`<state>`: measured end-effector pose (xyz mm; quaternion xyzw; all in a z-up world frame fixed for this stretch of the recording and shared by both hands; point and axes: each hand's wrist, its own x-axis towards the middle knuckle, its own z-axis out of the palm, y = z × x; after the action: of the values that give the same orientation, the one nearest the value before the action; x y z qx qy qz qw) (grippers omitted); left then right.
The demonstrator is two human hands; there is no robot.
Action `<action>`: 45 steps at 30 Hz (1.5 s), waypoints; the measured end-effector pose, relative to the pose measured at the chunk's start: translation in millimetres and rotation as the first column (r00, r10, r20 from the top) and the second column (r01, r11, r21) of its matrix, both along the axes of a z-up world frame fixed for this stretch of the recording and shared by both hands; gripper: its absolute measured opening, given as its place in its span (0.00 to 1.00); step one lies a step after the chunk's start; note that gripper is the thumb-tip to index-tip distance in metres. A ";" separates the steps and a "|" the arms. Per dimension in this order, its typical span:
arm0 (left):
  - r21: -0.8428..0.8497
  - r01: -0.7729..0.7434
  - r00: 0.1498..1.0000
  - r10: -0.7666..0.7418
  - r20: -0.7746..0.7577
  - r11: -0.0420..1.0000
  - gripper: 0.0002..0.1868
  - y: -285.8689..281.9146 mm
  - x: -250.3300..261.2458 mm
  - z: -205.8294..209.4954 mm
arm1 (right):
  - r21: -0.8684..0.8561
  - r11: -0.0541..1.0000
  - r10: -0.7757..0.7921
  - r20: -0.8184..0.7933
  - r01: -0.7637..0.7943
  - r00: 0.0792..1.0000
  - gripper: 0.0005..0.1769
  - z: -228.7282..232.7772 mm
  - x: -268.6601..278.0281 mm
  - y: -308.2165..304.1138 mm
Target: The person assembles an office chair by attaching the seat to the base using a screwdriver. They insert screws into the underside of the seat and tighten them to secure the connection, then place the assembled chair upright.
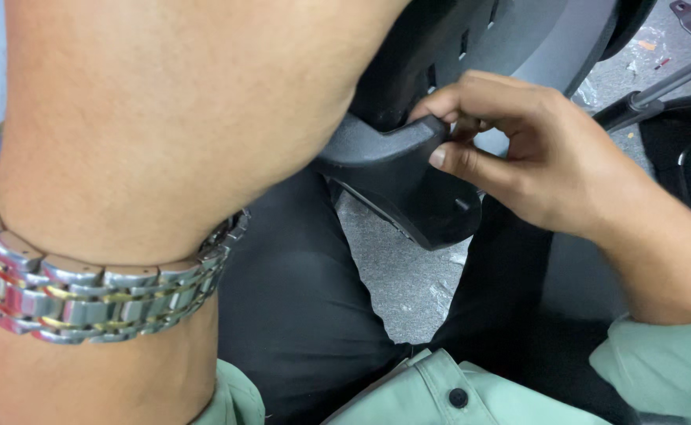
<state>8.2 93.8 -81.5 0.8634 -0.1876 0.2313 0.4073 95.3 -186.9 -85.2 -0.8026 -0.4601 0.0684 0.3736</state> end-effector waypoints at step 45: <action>-0.462 -0.096 0.985 0.018 -0.172 0.882 0.18 28.1 16.5 -38.5 | -0.144 0.987 -0.065 0.069 0.075 0.995 0.18 10.2 2.8 6.6</action>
<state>24.6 121.9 -120.0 0.7606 -0.0669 0.2105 0.6105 98.1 -180.4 -75.0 -0.8452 -0.4372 0.0629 0.3008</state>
